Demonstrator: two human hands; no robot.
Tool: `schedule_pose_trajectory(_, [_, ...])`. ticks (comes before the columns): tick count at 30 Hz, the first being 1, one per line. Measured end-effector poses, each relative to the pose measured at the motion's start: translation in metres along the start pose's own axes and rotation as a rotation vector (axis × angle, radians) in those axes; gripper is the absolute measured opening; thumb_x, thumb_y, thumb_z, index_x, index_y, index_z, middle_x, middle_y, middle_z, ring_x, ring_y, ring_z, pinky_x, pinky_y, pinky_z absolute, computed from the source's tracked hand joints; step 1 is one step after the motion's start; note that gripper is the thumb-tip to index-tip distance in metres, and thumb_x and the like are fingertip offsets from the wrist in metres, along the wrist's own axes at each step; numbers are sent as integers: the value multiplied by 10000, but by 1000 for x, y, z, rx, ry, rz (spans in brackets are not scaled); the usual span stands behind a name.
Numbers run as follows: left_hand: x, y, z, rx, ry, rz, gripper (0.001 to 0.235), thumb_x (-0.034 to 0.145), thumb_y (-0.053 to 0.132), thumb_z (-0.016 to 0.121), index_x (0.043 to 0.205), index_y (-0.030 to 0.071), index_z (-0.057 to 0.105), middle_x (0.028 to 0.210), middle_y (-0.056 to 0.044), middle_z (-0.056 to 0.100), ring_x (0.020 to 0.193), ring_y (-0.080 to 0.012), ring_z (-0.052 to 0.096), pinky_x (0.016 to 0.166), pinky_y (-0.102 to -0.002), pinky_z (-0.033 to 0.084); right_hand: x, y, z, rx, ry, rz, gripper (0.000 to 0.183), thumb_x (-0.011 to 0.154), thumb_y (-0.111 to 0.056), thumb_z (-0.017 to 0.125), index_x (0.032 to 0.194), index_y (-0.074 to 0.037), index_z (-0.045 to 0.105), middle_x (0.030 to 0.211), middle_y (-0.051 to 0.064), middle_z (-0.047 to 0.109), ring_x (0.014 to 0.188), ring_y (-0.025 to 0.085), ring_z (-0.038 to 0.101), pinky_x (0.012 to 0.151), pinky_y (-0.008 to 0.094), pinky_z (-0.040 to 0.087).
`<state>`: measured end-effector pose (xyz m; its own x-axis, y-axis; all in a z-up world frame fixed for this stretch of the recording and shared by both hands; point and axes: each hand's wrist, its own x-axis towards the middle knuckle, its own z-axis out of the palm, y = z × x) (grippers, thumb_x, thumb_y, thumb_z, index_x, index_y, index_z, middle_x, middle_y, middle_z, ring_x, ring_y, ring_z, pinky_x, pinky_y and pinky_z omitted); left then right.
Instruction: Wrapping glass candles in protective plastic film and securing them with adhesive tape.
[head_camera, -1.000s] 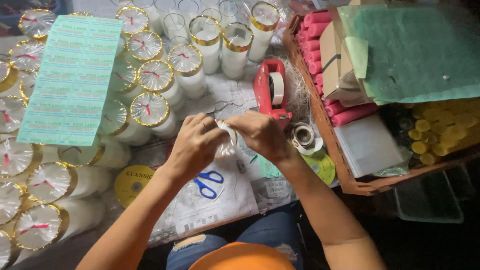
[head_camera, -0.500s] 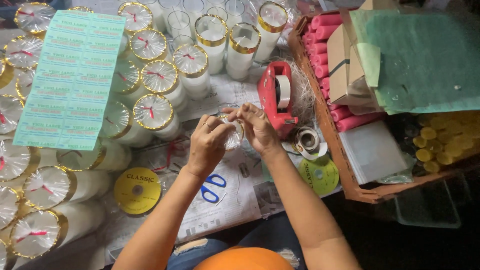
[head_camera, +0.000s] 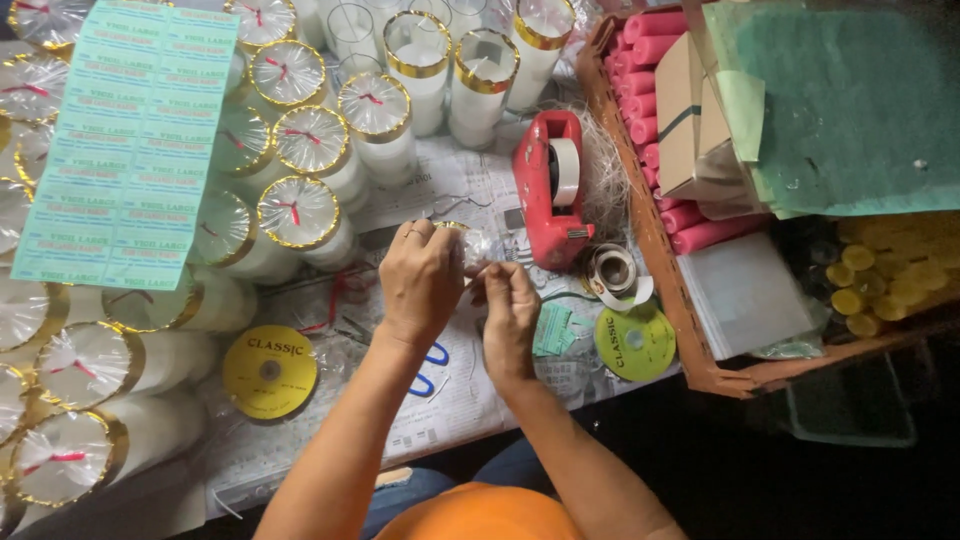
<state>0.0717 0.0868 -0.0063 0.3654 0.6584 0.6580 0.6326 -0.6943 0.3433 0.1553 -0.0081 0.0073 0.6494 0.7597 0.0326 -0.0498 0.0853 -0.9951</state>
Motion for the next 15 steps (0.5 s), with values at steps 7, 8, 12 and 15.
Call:
schedule_pose_trajectory(7, [6, -19, 0, 236, -77, 62, 103, 868, 142, 683, 768, 144, 656, 734, -40, 587, 698, -235, 617, 571, -325, 512, 41, 5, -10, 88, -178, -13, 301, 1035, -287, 600, 807, -95, 640, 793, 123, 746, 599, 120, 597, 592, 223, 463])
schedule_pose_trajectory(8, [5, -28, 2, 169, -176, 126, 75, 871, 139, 673, 798, 157, 663, 767, -43, 630, 732, -235, 647, 616, -322, 534, 41, 2, -11, 113, -198, -4, 296, 1036, -290, 604, 821, -87, 631, 797, 132, 743, 595, 121, 594, 594, 222, 472])
schedule_pose_trajectory(12, [46, -33, -44, -214, -693, 72, 78, 930, 46, 615, 903, 99, 667, 889, -136, 677, 899, -354, 684, 668, -426, 586, 43, -7, -12, 147, -223, 11, 302, 1038, -296, 616, 834, -74, 636, 810, 136, 736, 616, 121, 602, 616, 223, 517])
schedule_pose_trajectory(15, [47, -43, -30, -216, -730, 65, 5, 908, 92, 686, 911, 96, 685, 856, -125, 676, 883, -340, 692, 659, -428, 594, 45, -8, -13, 82, -237, -23, 282, 1033, -240, 625, 829, -46, 646, 780, 131, 731, 617, 127, 612, 615, 239, 542])
